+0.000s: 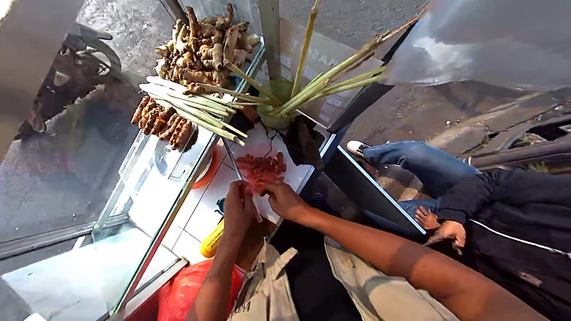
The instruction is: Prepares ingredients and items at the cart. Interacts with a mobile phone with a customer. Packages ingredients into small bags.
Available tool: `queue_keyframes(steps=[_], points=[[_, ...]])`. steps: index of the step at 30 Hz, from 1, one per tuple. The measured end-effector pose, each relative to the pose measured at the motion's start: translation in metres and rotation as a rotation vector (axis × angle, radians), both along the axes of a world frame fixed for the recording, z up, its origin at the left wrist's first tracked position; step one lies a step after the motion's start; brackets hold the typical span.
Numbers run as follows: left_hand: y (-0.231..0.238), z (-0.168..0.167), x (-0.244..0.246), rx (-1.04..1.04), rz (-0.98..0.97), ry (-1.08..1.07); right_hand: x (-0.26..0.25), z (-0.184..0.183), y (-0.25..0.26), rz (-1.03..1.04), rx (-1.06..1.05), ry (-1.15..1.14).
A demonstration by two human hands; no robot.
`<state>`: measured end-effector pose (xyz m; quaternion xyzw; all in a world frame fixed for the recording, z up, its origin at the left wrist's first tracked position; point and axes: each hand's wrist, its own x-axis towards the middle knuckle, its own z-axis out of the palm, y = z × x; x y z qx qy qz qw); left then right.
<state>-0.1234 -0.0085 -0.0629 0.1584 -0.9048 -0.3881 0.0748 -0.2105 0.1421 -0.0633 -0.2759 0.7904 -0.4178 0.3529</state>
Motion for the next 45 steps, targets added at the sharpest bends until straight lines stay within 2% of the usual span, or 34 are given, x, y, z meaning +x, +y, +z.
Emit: queue_keyframes(steps=[3,5,8,11,17,19,20,24,26,27,30,33,35,38,42,45], points=[[0.011,-0.003,-0.01,0.022,-0.025,0.091,-0.007,-0.022,-0.011,-0.071,-0.084,0.052],[0.016,-0.003,-0.014,-0.004,-0.039,0.097,-0.012,-0.023,-0.023,-0.133,-0.101,-0.006],[0.017,0.003,-0.018,-0.047,-0.037,0.09,-0.02,-0.012,-0.037,-0.371,-0.135,-0.287],[0.016,0.008,-0.024,-0.003,-0.04,0.125,-0.025,0.005,-0.031,-0.571,-0.193,-0.52],[0.028,0.007,-0.036,0.108,-0.046,0.205,-0.022,0.028,-0.018,-0.742,-0.424,-0.634],[0.035,0.008,-0.041,0.133,-0.077,0.267,-0.02,0.024,-0.014,-0.68,-0.398,-0.614],[0.038,0.009,-0.044,0.124,-0.088,0.278,-0.019,0.016,-0.013,-0.586,-0.38,-0.526],[0.044,0.01,-0.05,0.057,-0.136,0.253,-0.014,-0.013,-0.006,-0.18,-0.244,0.068],[0.048,0.01,-0.047,0.026,-0.164,0.248,-0.012,-0.021,-0.009,-0.137,-0.176,0.243],[0.048,0.009,-0.045,0.015,-0.166,0.25,-0.013,-0.022,-0.011,-0.135,-0.156,0.259],[0.048,0.007,-0.039,0.024,-0.151,0.248,-0.021,-0.022,-0.016,-0.172,-0.139,0.129],[0.052,0.009,-0.036,0.038,-0.142,0.244,-0.02,-0.027,-0.027,-0.418,-0.262,-0.083],[0.056,0.011,-0.037,0.035,-0.133,0.256,-0.023,-0.013,-0.024,-0.371,-0.248,-0.19],[0.056,0.014,-0.04,0.032,-0.125,0.277,-0.028,-0.014,-0.033,-0.343,-0.338,-0.257],[0.051,0.019,-0.046,0.024,-0.108,0.268,-0.034,-0.015,-0.024,-0.247,-0.495,-0.198],[0.052,0.02,-0.049,0.057,-0.115,0.266,-0.038,-0.019,-0.017,-0.089,-0.462,-0.205]])
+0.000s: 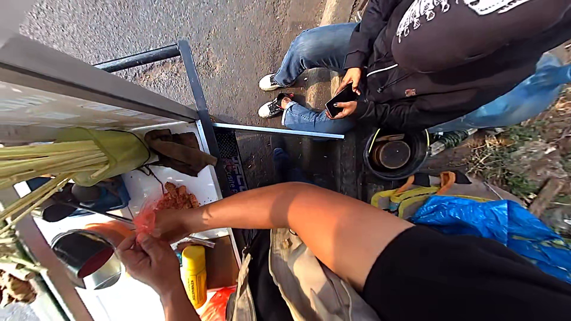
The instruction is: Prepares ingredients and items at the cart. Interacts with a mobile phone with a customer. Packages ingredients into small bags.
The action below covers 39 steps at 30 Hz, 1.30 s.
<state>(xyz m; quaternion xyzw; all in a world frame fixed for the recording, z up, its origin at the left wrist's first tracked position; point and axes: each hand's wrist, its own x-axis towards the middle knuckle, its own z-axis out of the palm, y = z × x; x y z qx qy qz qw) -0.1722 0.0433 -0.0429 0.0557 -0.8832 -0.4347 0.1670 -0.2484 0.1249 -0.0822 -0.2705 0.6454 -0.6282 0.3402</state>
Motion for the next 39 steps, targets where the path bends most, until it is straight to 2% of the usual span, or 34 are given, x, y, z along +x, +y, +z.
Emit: queue_keyframes(steps=[3,5,9,16,19,21,24,27,28,30,31,33,36,39], points=[[0.002,0.0,0.0,0.026,-0.01,-0.002,-0.001,-0.011,-0.007,0.05,0.088,0.15],[0.002,0.0,-0.002,0.054,-0.01,0.006,0.0,-0.016,-0.019,0.062,0.225,0.24],[0.002,0.009,-0.006,0.1,-0.026,0.018,-0.002,-0.001,-0.018,0.133,0.507,0.32],[0.006,0.014,-0.006,0.212,-0.146,-0.038,0.004,-0.014,-0.018,-0.054,0.497,0.276],[0.005,0.012,-0.009,0.274,-0.16,-0.083,0.008,-0.014,-0.009,0.021,0.483,0.361],[0.003,0.01,-0.011,0.3,-0.176,-0.098,0.007,-0.017,-0.008,0.015,0.452,0.318],[-0.006,0.009,-0.014,0.355,-0.264,-0.142,0.004,-0.002,-0.001,0.05,0.473,0.236],[-0.029,0.006,-0.02,0.44,-0.311,-0.257,0.009,-0.001,0.004,-0.003,0.433,0.233],[-0.035,0.004,-0.022,0.38,-0.278,-0.294,0.012,-0.007,0.003,-0.018,0.42,0.265],[-0.045,0.001,-0.027,0.065,-0.177,-0.368,0.014,-0.015,-0.001,-0.019,0.439,0.324],[-0.05,0.0,-0.029,-0.128,-0.157,-0.447,0.013,-0.013,-0.001,-0.01,0.458,0.313],[-0.058,-0.004,-0.032,-0.345,-0.183,-0.62,0.013,-0.006,0.002,0.024,0.486,0.27],[-0.061,-0.011,-0.031,-0.366,-0.293,-0.744,0.016,-0.002,0.003,0.074,0.56,0.239],[-0.06,-0.02,-0.031,-0.307,-0.281,-0.815,0.017,-0.01,-0.005,0.082,0.608,0.256]])
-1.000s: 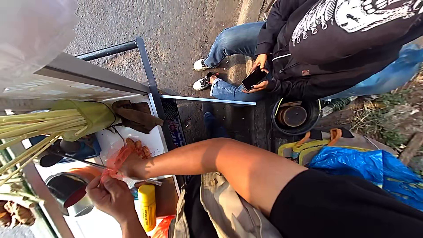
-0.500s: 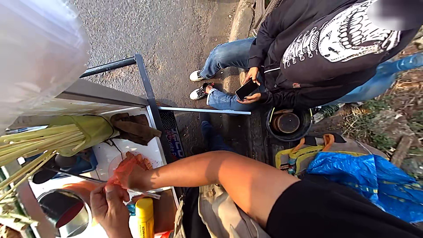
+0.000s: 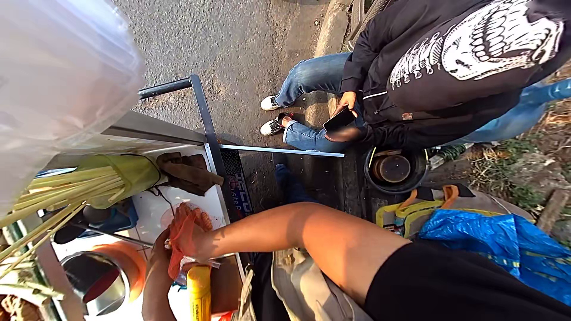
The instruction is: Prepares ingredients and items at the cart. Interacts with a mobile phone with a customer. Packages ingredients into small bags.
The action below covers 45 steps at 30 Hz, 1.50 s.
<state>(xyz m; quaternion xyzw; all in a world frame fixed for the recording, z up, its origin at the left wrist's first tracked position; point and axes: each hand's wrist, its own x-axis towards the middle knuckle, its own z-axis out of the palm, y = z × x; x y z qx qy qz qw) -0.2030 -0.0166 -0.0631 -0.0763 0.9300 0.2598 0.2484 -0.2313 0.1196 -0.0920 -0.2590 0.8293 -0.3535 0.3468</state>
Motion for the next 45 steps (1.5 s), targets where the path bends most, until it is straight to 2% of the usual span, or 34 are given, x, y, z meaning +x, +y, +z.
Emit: queue_keyframes(steps=[4,8,14,16,19,22,27,30,33,39,45], points=[[0.013,0.007,-0.004,-0.09,0.009,-0.058,0.001,-0.016,-0.004,-0.014,-0.059,0.041],[0.018,0.007,-0.006,-0.101,0.048,-0.086,-0.002,-0.046,-0.015,-0.006,-0.022,0.228],[0.019,0.004,-0.007,-0.055,0.166,-0.041,-0.007,-0.036,-0.004,-0.081,-0.029,0.292],[0.023,0.005,-0.007,-0.061,0.218,-0.004,-0.005,-0.032,-0.005,-0.153,-0.028,0.269],[0.023,-0.001,-0.006,-0.008,0.28,0.116,0.004,-0.04,-0.015,-0.359,-0.023,0.48],[0.028,-0.006,-0.002,0.034,0.307,0.233,0.0,-0.02,0.001,-0.233,0.004,0.396],[0.035,-0.013,0.004,-0.032,0.245,0.273,0.001,-0.027,-0.002,-0.403,-0.215,0.056],[0.035,-0.013,0.003,-0.008,0.264,0.227,-0.002,-0.021,0.0,-0.45,-0.216,-0.083],[0.035,-0.013,0.003,0.12,0.27,0.179,-0.004,-0.002,0.008,-0.499,-0.179,-0.206],[0.038,-0.009,0.0,0.293,0.431,0.113,-0.016,-0.005,0.011,-0.28,-0.181,-0.047],[0.035,-0.003,-0.005,0.307,0.453,0.127,-0.024,0.004,0.014,-0.255,-0.122,0.002]])
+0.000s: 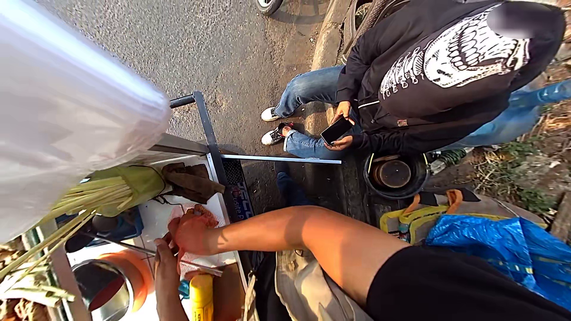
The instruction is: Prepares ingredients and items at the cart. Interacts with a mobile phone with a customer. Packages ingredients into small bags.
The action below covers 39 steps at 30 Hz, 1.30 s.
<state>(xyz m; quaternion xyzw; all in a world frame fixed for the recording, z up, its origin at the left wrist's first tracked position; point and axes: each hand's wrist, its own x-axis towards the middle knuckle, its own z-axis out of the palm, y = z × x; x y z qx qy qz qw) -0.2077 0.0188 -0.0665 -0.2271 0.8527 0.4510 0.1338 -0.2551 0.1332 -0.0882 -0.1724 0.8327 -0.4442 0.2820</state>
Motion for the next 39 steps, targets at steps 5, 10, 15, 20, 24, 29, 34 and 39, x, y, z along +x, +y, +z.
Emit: queue_keyframes(steps=[5,10,15,20,24,29,34,39], points=[[-0.023,0.001,-0.002,-0.096,-0.013,-0.031,-0.01,0.033,0.001,0.099,0.082,-0.005],[-0.029,-0.005,0.005,0.072,0.118,0.087,-0.02,0.036,0.013,0.241,0.03,0.078],[-0.023,-0.009,-0.004,0.151,0.265,0.151,-0.016,0.014,0.008,0.182,-0.025,0.074],[-0.039,-0.02,-0.008,0.134,0.265,0.261,-0.014,0.055,0.022,0.275,0.101,-0.015],[-0.017,-0.009,-0.005,0.168,0.305,0.329,-0.004,0.074,0.037,0.268,0.019,0.032],[-0.039,-0.025,-0.015,0.095,0.331,0.315,0.012,0.082,0.042,0.203,-0.065,0.219],[-0.05,-0.032,-0.018,0.052,0.364,0.325,0.0,0.08,0.044,0.236,-0.073,0.167],[-0.031,-0.021,-0.014,0.3,0.497,0.375,-0.025,0.109,0.06,0.473,-0.111,-0.013]])
